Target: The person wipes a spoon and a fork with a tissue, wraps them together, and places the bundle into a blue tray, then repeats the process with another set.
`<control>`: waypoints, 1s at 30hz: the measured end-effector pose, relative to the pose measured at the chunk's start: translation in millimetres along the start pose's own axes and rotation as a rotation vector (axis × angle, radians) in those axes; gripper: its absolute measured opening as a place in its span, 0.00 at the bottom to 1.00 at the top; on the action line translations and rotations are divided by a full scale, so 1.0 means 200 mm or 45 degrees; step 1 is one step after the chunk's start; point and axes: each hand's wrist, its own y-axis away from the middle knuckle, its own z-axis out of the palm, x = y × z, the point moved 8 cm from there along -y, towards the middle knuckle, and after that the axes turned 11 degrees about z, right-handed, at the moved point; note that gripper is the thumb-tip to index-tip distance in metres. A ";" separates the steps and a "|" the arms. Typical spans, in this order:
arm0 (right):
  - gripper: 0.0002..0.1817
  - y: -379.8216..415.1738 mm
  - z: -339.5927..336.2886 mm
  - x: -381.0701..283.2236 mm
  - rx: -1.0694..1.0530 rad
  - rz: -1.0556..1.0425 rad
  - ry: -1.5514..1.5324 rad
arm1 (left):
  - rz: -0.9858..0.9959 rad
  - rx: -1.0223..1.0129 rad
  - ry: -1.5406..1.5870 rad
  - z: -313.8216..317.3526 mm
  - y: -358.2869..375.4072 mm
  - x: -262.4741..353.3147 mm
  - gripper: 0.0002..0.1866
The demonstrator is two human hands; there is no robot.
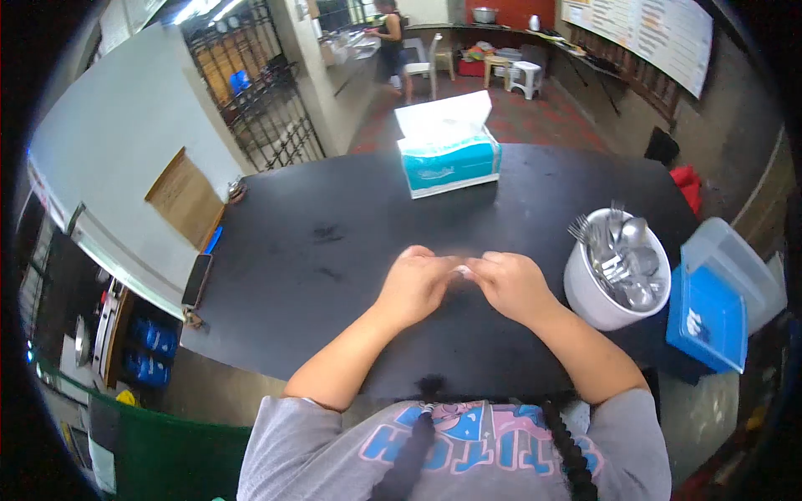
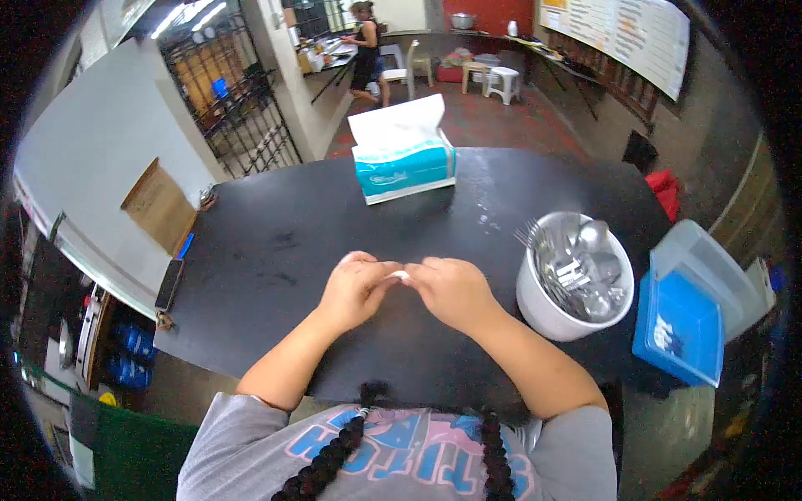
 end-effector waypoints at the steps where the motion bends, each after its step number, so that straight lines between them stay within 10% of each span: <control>1: 0.09 0.00 0.01 0.00 -0.049 0.017 -0.099 | 0.117 0.070 -0.112 -0.02 0.01 0.02 0.14; 6: 0.14 0.01 0.17 0.16 -0.689 0.462 -0.738 | 0.449 0.244 -0.398 -0.09 -0.01 0.21 0.17; 10: 0.11 0.20 -0.10 0.01 -0.153 0.103 -0.307 | 0.287 0.008 -0.299 -0.04 -0.08 0.32 0.19; 17: 0.12 0.55 -0.15 -0.02 -0.271 0.189 0.225 | 0.462 -0.337 0.111 0.23 0.01 0.46 0.14; 22: 0.13 0.80 0.07 0.24 -0.849 0.507 -0.688 | 0.817 -0.290 -0.161 0.38 0.05 0.75 0.08; 24: 0.13 0.90 -0.08 0.23 -1.018 0.834 -0.852 | 0.844 -0.402 -0.140 0.47 0.11 0.73 0.17; 27: 0.12 0.96 -0.45 0.30 -0.757 0.916 -0.615 | 0.774 0.112 0.083 0.40 0.12 0.67 0.52; 30: 0.11 1.00 -0.96 0.44 -0.308 0.781 -0.352 | 0.692 0.202 -0.026 0.38 0.08 0.52 0.58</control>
